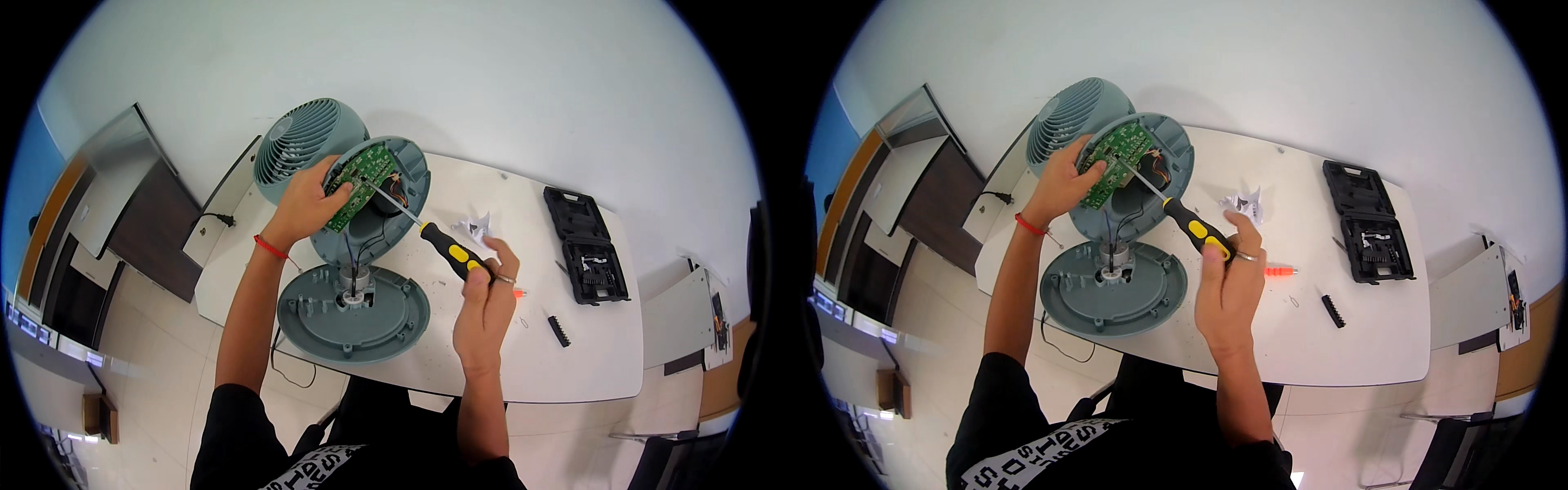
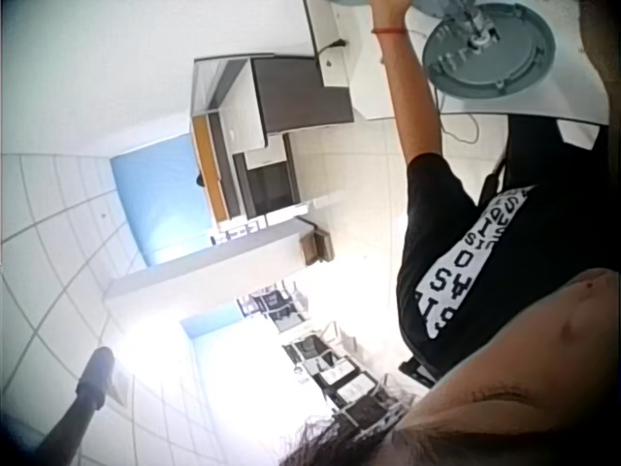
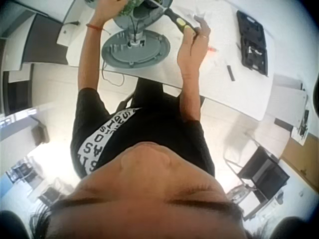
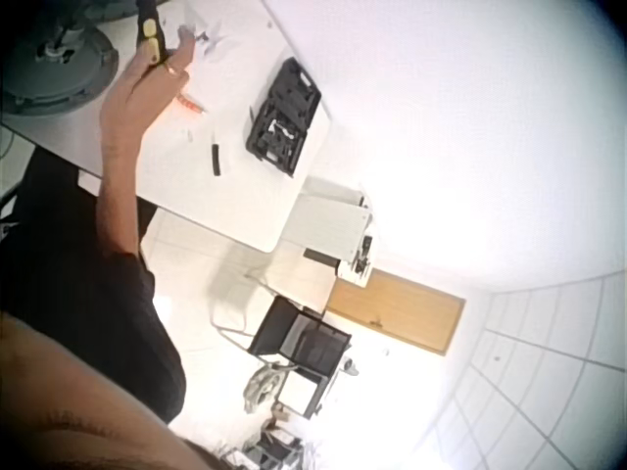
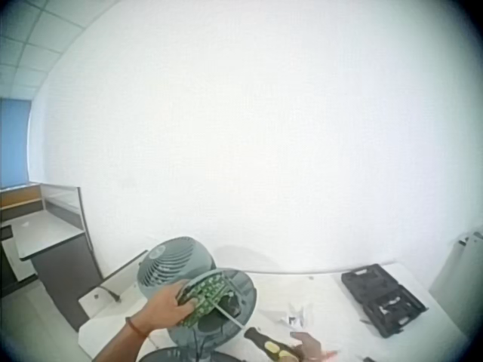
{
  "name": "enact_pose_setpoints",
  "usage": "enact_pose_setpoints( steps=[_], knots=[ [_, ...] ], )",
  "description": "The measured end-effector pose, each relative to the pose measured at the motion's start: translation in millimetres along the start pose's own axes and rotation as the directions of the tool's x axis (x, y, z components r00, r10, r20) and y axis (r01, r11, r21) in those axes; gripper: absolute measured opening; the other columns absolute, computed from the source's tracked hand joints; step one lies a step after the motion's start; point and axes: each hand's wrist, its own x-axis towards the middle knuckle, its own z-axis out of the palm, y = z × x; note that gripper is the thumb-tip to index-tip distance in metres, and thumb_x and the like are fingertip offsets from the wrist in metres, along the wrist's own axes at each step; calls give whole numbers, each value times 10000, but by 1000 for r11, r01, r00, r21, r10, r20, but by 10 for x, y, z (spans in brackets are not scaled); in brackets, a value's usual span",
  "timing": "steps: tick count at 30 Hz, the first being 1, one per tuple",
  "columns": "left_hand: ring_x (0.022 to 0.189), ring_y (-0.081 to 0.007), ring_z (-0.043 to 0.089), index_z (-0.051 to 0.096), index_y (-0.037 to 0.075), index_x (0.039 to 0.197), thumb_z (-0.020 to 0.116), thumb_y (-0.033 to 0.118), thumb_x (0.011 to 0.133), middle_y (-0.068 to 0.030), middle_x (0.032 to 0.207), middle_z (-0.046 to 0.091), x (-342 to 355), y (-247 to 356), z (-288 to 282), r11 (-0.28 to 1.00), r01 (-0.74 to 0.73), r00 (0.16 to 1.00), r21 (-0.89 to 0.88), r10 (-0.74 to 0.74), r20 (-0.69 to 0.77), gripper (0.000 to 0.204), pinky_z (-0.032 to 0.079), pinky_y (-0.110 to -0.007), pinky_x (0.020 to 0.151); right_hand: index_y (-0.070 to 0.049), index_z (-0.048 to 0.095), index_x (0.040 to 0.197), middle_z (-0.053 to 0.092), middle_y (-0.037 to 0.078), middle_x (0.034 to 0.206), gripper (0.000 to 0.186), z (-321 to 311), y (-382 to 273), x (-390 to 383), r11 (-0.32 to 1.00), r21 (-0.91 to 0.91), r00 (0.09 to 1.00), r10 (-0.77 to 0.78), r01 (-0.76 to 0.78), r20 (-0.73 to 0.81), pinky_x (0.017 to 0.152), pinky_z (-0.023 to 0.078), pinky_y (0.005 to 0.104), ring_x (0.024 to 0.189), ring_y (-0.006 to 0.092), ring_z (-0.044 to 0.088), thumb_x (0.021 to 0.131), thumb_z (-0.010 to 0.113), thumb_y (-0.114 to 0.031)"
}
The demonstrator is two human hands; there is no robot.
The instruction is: The person uses a screwdriver to remove screws from a disassembled teal fan, exposing the internal circuit board. The person then detaches the circuit board from the fan housing and places it on the table.
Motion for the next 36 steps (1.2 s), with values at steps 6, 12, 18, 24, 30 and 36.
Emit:
enact_pose_setpoints(
  steps=[6,12,18,24,30,36],
  knots=[
    [872,-316,727,623,-35,1252,675,173,918,-215,983,734,8,-48,43,1000,-11,1000,-2,11,-15,396,547,-378,813,-14,414,1465,549,121,975,543,141,151,24,968,-78,954,-248,238,-169,819,461,351,882,218,539,976,620,-127],
    [864,-314,722,622,-37,1247,680,164,916,-210,981,734,17,12,29,1000,8,1000,-1,-8,-9,392,544,-374,817,-27,300,1553,548,111,1001,701,2,154,-37,993,6,993,-118,118,11,819,453,329,854,194,540,932,623,-57],
    [853,-313,717,621,-39,1245,675,166,922,-203,970,738,10,-7,10,1000,-16,1000,4,16,-1,386,543,-371,817,24,292,1554,521,144,1128,649,-14,150,-42,983,-58,984,-175,177,33,885,436,323,928,180,518,1005,585,-163],
    [870,-314,724,621,-39,1246,669,159,925,-207,981,738,1,-6,34,1000,-18,1000,5,18,-16,380,544,-373,822,-18,302,1563,517,152,1144,590,125,135,-18,955,12,952,-296,298,-78,941,420,338,1002,194,494,1039,540,-145],
    [885,-327,727,621,-36,1254,669,161,920,-211,991,738,-1,47,15,1000,7,1000,-14,-7,-4,391,545,-379,826,0,278,1572,506,171,1153,777,-46,173,-35,993,-120,999,-8,14,52,925,459,368,1012,241,542,910,680,-66],
    [873,-320,724,620,-38,1253,668,161,917,-217,984,733,-5,4,7,1000,6,1000,3,-6,-10,394,544,-376,819,30,256,1594,591,161,1057,767,39,13,-9,999,26,999,-37,38,-30,869,470,336,904,223,567,918,616,-21]
  ],
)
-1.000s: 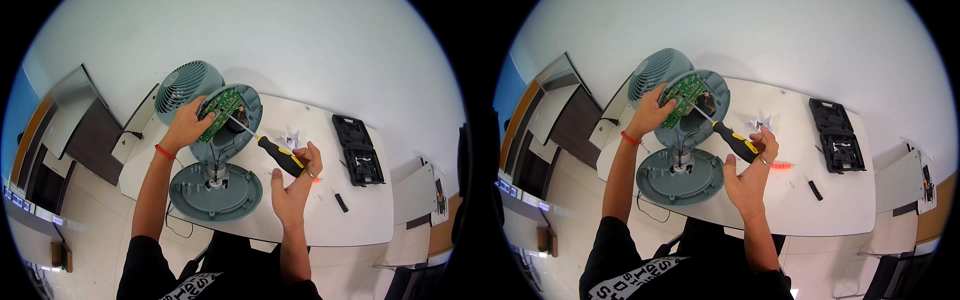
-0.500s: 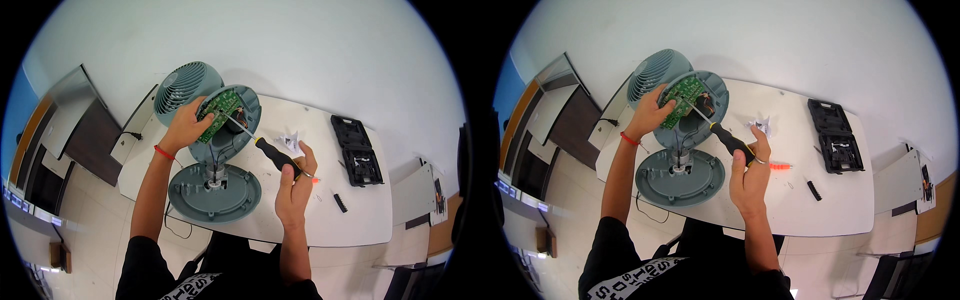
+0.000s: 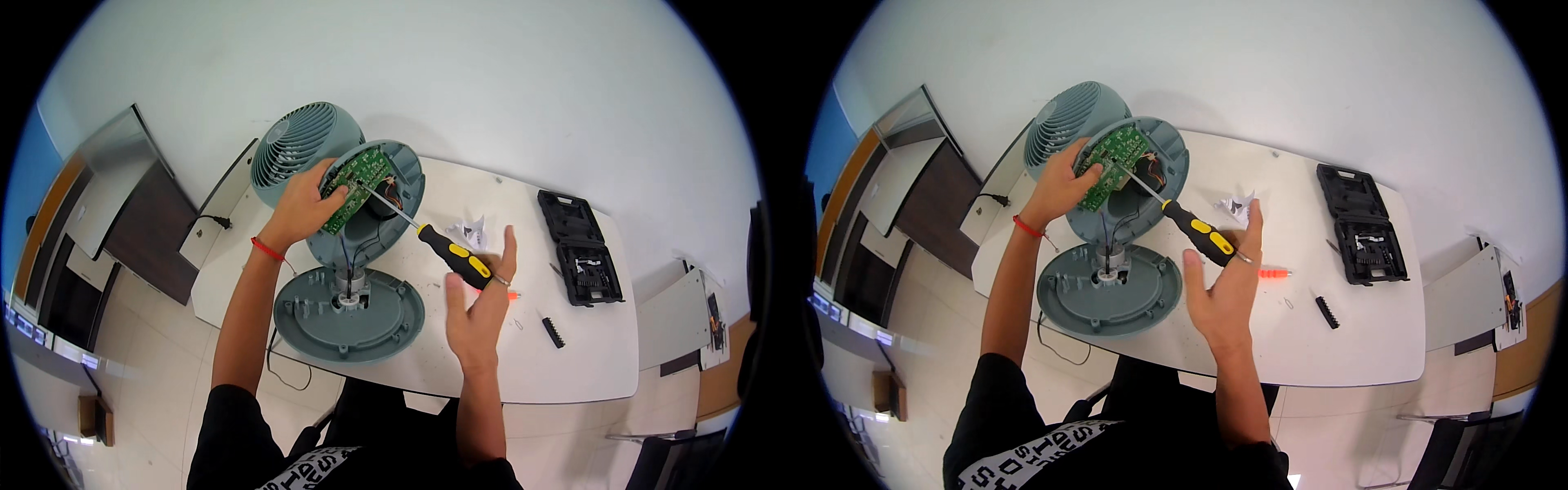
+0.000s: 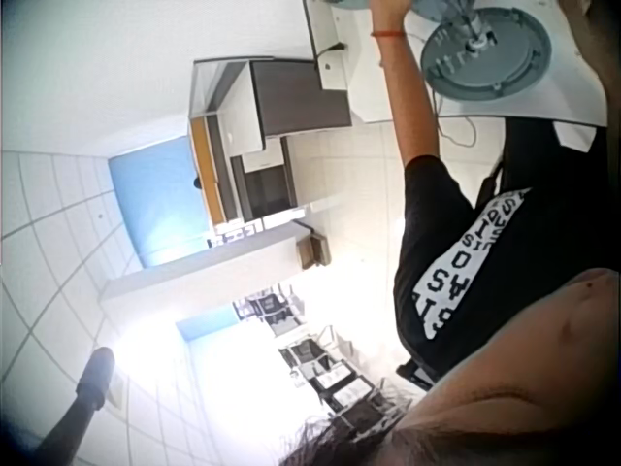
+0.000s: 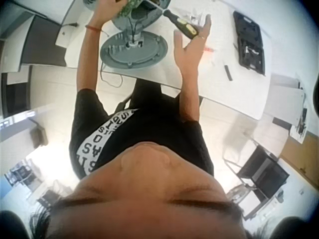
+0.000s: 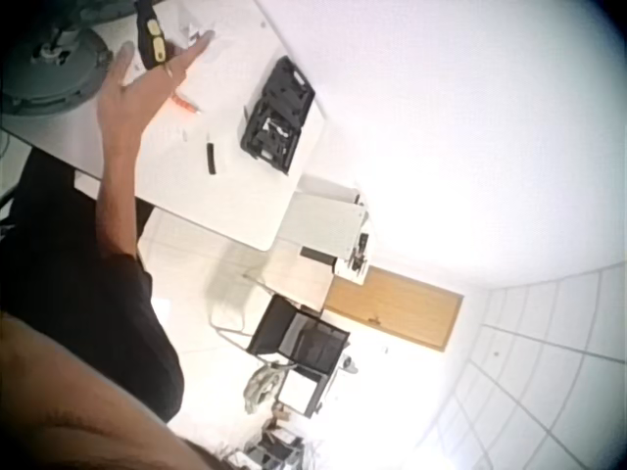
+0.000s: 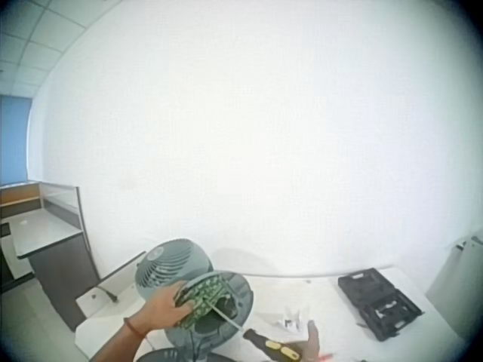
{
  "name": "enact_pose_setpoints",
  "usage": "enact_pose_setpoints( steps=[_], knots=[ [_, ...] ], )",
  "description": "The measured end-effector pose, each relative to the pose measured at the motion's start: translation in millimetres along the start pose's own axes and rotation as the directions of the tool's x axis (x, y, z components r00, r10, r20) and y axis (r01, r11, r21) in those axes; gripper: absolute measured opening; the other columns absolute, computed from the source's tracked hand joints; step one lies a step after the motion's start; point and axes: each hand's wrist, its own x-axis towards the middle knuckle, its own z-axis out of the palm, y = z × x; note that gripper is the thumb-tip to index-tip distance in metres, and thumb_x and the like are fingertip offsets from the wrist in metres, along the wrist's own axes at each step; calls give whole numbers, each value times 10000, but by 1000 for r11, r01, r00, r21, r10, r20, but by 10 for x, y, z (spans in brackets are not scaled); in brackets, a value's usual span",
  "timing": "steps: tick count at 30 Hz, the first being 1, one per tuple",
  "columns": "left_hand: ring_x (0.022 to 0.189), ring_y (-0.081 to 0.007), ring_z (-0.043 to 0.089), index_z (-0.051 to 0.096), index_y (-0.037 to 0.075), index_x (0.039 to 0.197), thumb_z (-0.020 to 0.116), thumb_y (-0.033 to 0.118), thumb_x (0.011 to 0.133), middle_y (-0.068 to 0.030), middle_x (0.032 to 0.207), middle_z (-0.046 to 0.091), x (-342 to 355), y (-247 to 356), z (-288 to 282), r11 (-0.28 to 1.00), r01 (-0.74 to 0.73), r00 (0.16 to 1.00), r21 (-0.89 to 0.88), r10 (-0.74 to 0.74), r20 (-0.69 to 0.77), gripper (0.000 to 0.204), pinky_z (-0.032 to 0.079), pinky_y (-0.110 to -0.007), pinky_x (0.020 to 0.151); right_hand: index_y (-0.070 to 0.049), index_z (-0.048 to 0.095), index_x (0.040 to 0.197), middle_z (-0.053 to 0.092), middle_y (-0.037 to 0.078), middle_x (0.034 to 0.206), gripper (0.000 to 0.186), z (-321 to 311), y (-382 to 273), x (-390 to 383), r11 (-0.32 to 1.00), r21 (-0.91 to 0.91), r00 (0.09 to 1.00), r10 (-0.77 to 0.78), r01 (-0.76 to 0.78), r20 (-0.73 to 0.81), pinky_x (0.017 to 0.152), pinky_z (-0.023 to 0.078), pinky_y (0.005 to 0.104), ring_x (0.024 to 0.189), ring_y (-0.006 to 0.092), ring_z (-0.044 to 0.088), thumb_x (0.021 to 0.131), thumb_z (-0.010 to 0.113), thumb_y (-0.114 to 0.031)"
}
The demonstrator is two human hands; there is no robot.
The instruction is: The person uses a screwdriver to remove screws from a disassembled teal fan, exposing the internal circuit board. The person then detaches the circuit board from the fan housing and places it on the table.
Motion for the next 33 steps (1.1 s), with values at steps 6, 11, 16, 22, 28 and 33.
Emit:
enact_pose_setpoints(
  steps=[6,11,16,22,28,33],
  knots=[
    [853,-333,714,616,-41,1257,661,162,919,-216,975,729,17,-11,40,1000,-23,1000,-6,23,-6,396,543,-381,815,23,290,1593,580,94,901,678,62,148,33,971,-74,964,-236,228,-126,744,451,291,775,157,526,1010,587,-152],
    [847,-333,711,613,-42,1257,658,160,919,-217,973,728,-20,-15,18,998,21,1000,-53,-21,0,396,544,-383,816,-39,245,1628,525,97,1060,767,-60,56,44,991,20,991,132,-133,34,849,470,293,909,170,513,980,645,-129],
    [874,-340,719,611,-40,1262,660,162,916,-227,980,728,20,-15,35,999,-33,999,0,33,-2,405,544,-387,824,22,300,1585,528,180,1155,717,97,24,12,966,14,958,-254,258,-130,870,468,335,1010,235,540,957,634,-64],
    [901,-374,718,605,-41,1262,665,169,911,-239,990,725,13,24,36,999,-23,1000,32,23,-6,414,543,-408,827,44,294,1545,459,198,1321,677,-77,152,-67,998,-58,999,-12,15,48,898,482,366,957,226,571,962,626,-50],
    [909,-262,724,596,-31,1281,659,146,936,-203,1028,730,-13,-5,-9,998,6,1000,61,-8,28,393,554,-375,834,7,303,1552,517,157,1175,605,-59,1,-67,972,-184,989,-138,144,45,906,443,351,919,212,531,1019,553,-133],
    [912,-253,714,597,-33,1278,660,147,935,-196,1026,726,9,-5,11,997,-9,1000,72,8,20,392,549,-371,841,2,347,1546,545,179,1089,595,-15,-78,-24,999,-15,999,-49,49,-16,902,437,365,933,239,497,999,555,-108]
  ],
)
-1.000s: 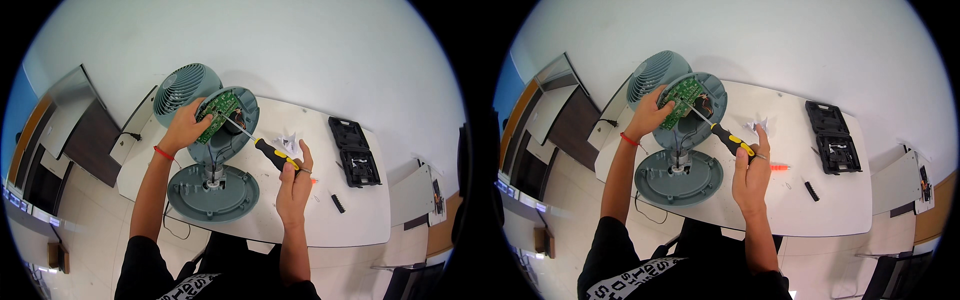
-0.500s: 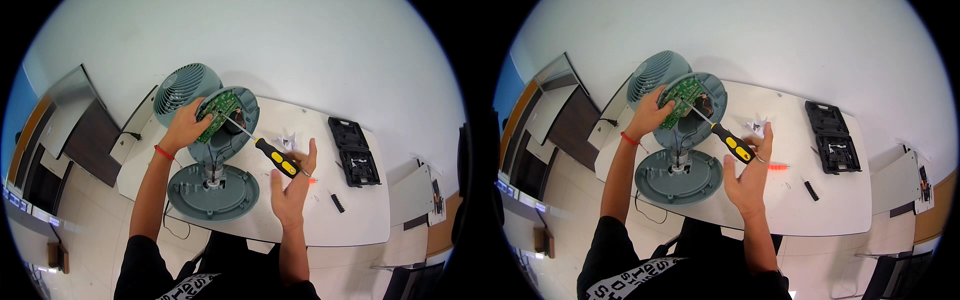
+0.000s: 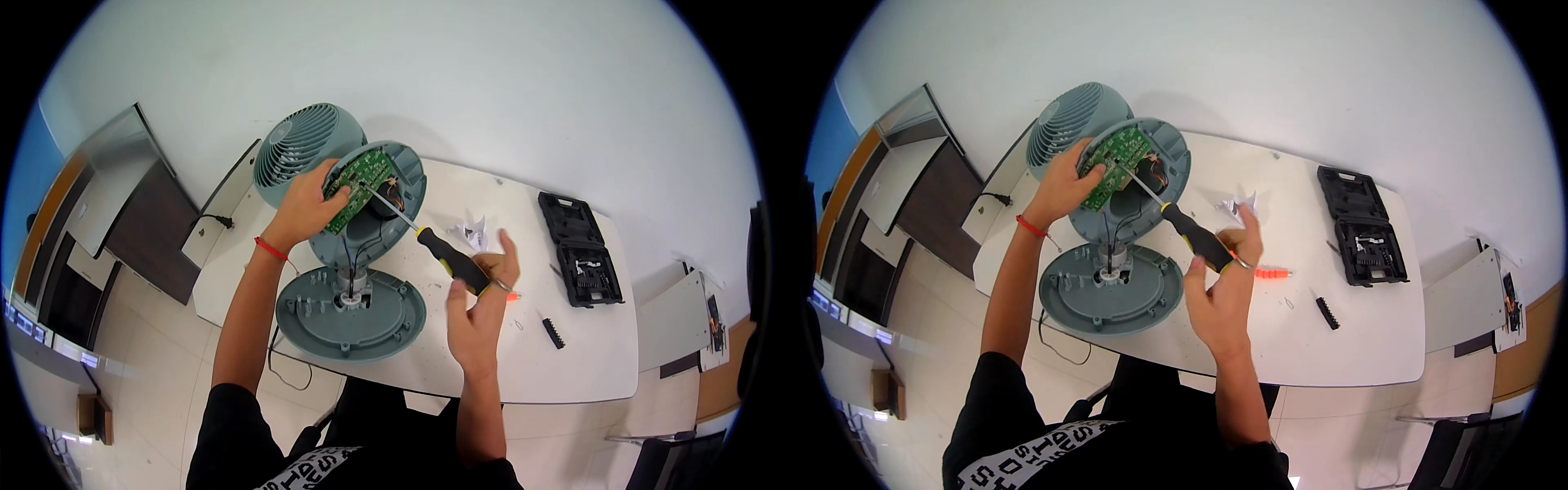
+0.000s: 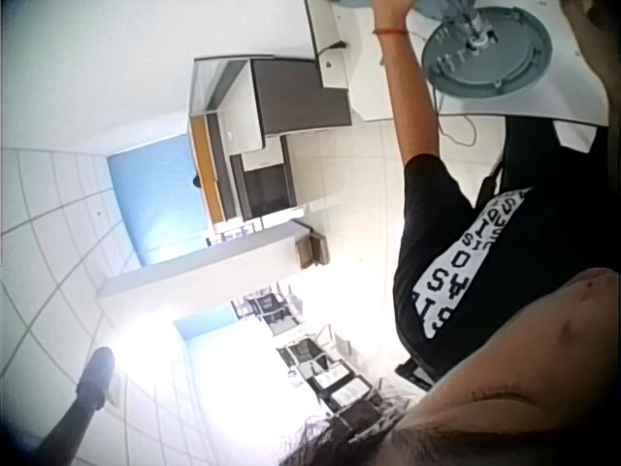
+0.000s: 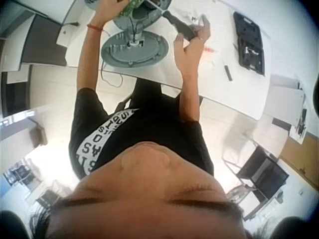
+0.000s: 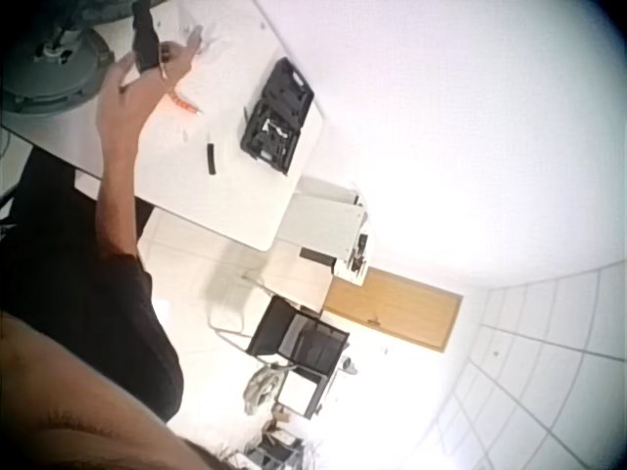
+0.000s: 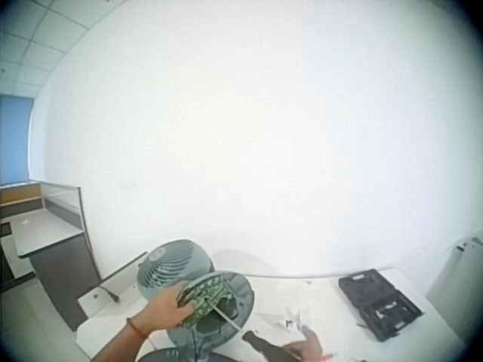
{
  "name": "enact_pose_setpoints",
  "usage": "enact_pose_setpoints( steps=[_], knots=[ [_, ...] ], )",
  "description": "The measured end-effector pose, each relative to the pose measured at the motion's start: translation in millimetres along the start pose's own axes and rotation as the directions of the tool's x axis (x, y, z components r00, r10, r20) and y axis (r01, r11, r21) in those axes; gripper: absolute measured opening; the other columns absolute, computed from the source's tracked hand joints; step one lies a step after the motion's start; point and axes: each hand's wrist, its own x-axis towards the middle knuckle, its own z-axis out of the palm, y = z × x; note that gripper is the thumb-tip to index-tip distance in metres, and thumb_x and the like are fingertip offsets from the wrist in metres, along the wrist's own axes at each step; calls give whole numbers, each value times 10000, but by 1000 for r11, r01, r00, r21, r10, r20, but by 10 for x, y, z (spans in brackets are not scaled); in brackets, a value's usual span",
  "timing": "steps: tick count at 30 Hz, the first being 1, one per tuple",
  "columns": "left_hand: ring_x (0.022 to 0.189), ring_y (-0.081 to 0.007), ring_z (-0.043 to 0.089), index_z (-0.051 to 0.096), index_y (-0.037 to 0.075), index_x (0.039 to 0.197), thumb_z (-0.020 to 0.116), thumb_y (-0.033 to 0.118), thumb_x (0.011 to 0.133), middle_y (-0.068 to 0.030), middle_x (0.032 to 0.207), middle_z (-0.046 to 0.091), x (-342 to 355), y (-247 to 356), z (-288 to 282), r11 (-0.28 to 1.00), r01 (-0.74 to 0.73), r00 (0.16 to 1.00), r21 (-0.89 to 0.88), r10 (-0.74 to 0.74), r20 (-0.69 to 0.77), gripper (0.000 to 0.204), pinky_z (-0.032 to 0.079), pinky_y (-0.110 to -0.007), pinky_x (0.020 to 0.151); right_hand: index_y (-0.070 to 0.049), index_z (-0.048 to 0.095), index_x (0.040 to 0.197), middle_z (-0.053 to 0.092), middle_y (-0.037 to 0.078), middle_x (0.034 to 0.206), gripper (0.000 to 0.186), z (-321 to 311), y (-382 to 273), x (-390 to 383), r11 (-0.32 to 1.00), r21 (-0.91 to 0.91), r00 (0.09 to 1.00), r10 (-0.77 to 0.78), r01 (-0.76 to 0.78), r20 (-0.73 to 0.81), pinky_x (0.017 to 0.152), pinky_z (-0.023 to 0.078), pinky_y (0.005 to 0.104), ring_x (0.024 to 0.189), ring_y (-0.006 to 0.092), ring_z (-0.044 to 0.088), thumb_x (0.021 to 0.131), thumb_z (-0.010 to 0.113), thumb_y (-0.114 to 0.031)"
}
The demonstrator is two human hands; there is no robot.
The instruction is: The person uses a screwdriver to remove screws from a disassembled teal fan, exposing the internal circuit board. The person then detaches the circuit board from the fan housing and places it on the table.
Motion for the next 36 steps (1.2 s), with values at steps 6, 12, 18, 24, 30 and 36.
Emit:
enact_pose_setpoints(
  steps=[6,12,18,24,30,36],
  knots=[
    [916,-294,705,603,-34,1267,663,154,927,-203,1018,725,-13,-9,-1,1000,-12,1000,-12,12,-13,392,540,-384,848,-18,235,1587,508,124,1220,742,-65,168,-20,989,79,990,120,-125,71,1004,441,358,1087,218,528,916,552,14],
    [883,-368,717,610,-47,1249,669,153,909,-228,975,729,-13,12,19,998,-17,999,-58,16,-28,399,544,-405,821,6,266,1521,368,210,1447,655,-21,300,5,990,68,992,-128,126,18,944,468,368,1093,234,538,956,592,-54],
    [901,-363,719,609,-41,1255,669,156,914,-230,996,728,-6,6,19,998,-10,1000,-63,8,-28,398,544,-397,831,-37,153,1591,416,190,1347,845,-100,172,40,981,124,984,131,-146,122,958,463,359,1068,231,505,887,617,9],
    [914,-377,718,610,-36,1258,667,162,917,-237,1009,727,-26,19,-1,1000,-10,999,-18,9,-35,399,544,-404,839,-31,148,1596,499,166,1180,876,-59,13,12,987,62,986,145,-151,87,945,454,336,1000,217,509,858,620,-9],
    [916,-383,717,609,-38,1254,667,164,915,-239,1004,727,-20,3,22,999,-24,999,-23,24,-37,399,543,-411,836,-39,257,1576,494,140,1225,631,87,135,-19,973,-50,968,-227,223,-104,822,457,302,794,134,490,1034,553,-170],
    [897,-381,718,609,-41,1249,669,157,911,-239,986,727,-3,-11,31,999,-31,999,-35,30,-41,397,545,-411,824,-33,222,1566,465,137,1281,802,-112,43,9,970,89,968,216,-228,126,1018,437,368,1054,215,502,845,562,54]
  ],
)
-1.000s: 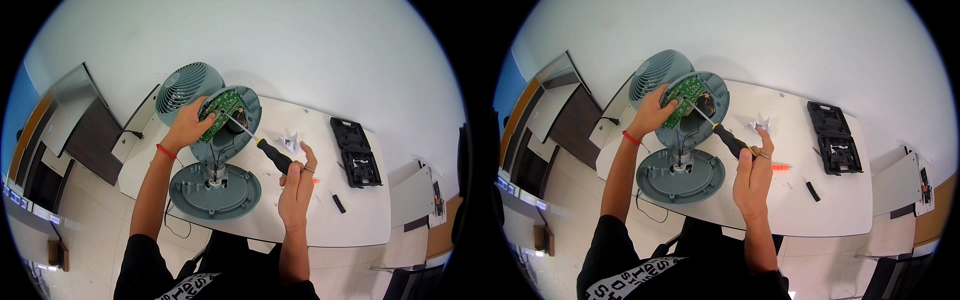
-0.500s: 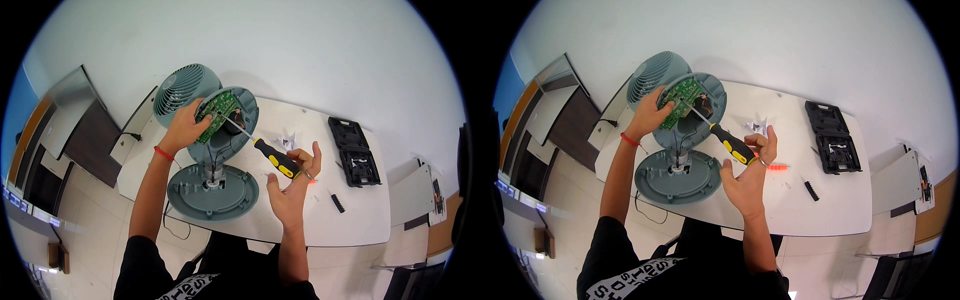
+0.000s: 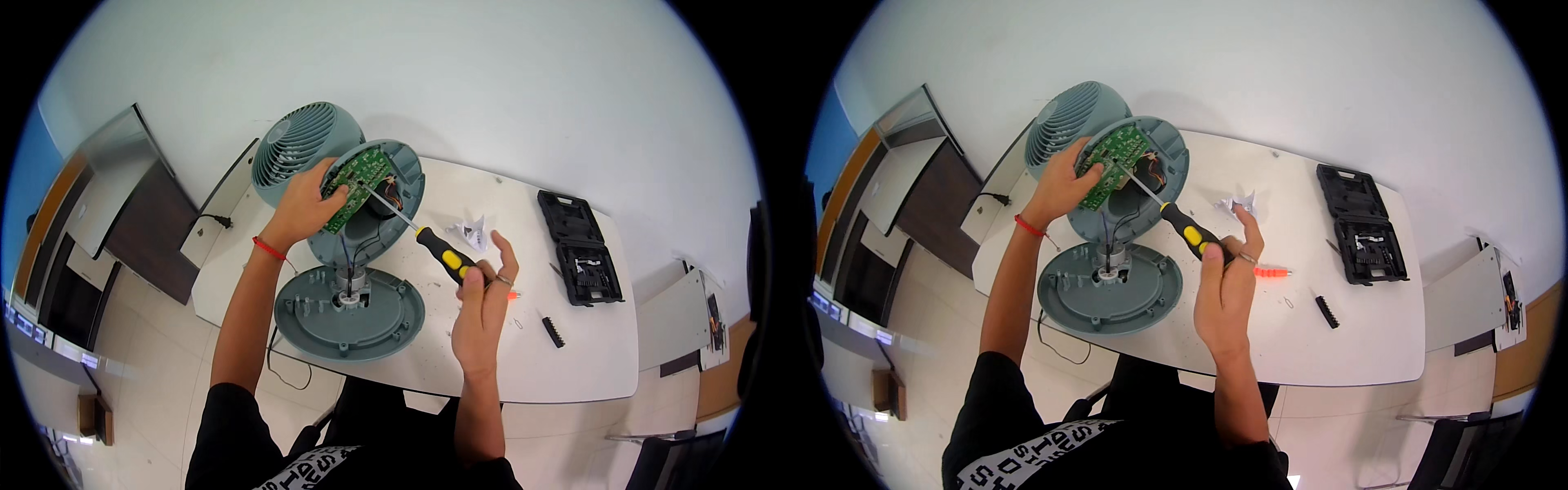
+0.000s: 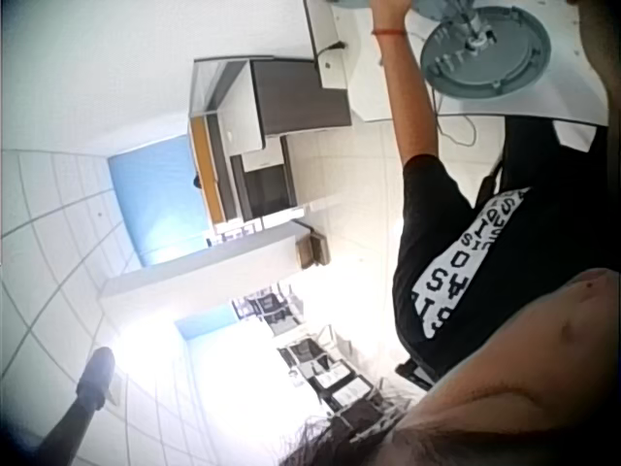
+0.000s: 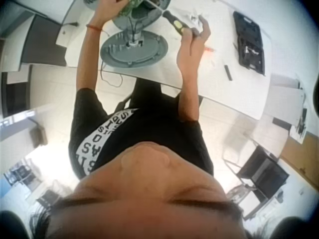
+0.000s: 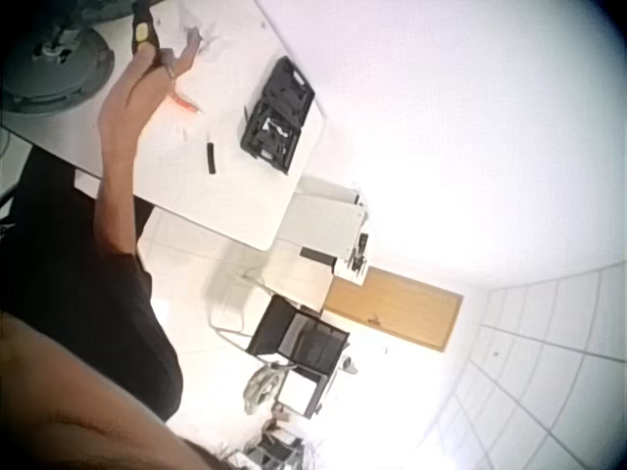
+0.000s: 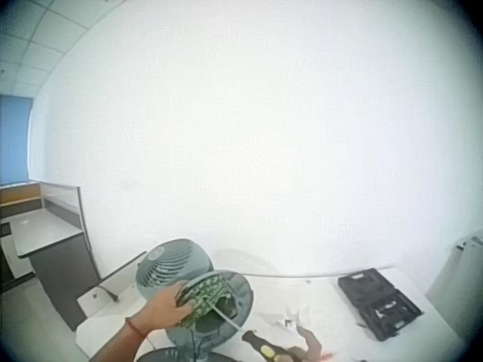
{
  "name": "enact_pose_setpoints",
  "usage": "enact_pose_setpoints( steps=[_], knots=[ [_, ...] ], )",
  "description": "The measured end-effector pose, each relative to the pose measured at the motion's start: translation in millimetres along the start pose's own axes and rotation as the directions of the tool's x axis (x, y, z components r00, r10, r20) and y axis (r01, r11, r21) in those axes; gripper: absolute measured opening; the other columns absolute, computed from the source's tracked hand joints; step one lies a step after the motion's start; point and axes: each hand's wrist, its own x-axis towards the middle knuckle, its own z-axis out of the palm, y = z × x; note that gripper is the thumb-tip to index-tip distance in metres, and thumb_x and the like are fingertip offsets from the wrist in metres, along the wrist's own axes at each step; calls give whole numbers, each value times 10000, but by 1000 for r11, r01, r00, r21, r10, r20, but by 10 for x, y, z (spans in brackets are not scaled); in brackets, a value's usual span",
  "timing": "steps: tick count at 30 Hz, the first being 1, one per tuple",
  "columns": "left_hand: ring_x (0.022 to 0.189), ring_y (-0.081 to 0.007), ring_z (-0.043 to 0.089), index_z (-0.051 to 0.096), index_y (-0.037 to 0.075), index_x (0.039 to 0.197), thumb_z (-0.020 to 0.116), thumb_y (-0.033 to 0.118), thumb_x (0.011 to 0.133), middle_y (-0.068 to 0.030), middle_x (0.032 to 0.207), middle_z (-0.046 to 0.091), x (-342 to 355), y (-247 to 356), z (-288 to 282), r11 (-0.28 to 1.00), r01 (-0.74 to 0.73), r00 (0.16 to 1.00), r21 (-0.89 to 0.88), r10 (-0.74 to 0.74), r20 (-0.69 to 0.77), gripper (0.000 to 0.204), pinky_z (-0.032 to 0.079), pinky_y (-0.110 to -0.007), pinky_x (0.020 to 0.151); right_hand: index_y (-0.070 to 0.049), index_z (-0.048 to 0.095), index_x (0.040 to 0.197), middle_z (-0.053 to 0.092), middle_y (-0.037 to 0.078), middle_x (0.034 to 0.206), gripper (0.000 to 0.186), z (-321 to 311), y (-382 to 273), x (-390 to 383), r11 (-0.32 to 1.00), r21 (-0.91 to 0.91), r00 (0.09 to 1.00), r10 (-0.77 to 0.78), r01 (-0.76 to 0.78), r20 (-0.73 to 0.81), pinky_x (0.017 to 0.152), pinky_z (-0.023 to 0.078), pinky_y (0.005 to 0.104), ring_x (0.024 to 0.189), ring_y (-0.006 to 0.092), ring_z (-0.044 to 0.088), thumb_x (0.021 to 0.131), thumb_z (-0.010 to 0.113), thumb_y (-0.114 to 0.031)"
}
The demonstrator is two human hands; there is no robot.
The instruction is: The person uses a screwdriver to remove screws from a disassembled teal fan, exposing the internal circuit board. The person then detaches the circuit board from the fan housing and places it on the table.
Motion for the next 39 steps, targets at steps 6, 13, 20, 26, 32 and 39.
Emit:
enact_pose_setpoints(
  steps=[6,13,20,26,32,39],
  knots=[
    [885,-372,720,612,-41,1250,669,164,910,-232,976,731,-19,14,-42,1000,5,1000,5,-5,3,402,546,-406,817,-59,226,1593,515,71,968,623,132,134,-5,969,-71,961,-244,236,-127,833,434,281,858,141,480,1046,516,-120],
    [877,-381,716,610,-46,1252,669,166,902,-228,970,732,-10,67,-36,999,32,999,-24,-32,28,413,545,-417,808,58,325,1481,437,139,1226,525,98,298,-1,977,-103,971,-198,185,-135,890,436,321,913,170,509,1051,537,-156],
    [883,-397,710,604,-52,1253,665,161,903,-241,974,727,-30,4,-35,999,33,999,-18,-33,16,415,543,-427,809,-25,267,1568,533,91,1020,617,81,30,-2,977,205,995,72,-56,-75,867,429,292,852,141,496,1039,565,-134],
    [883,-403,702,603,-47,1260,664,164,904,-242,974,724,-7,35,-24,1000,21,999,7,-22,25,418,539,-431,809,-66,264,1586,546,80,1019,628,136,232,58,935,-128,920,-349,330,-180,876,422,281,876,142,484,1042,568,-138],
    [910,-293,711,592,-44,1290,662,160,926,-209,1023,731,-15,42,-56,998,65,996,19,-66,56,423,541,-376,855,-67,166,1612,532,114,1135,772,-84,84,68,999,-13,999,29,-29,17,987,432,341,1017,193,520,974,601,-48],
    [978,-319,715,572,-18,1338,670,147,916,-207,1071,733,-20,48,-77,994,108,991,2,-108,78,464,530,-386,922,-39,175,1604,532,108,1098,719,52,-34,-11,992,122,999,43,-39,-28,987,410,333,946,177,517,1001,566,-25]
  ],
)
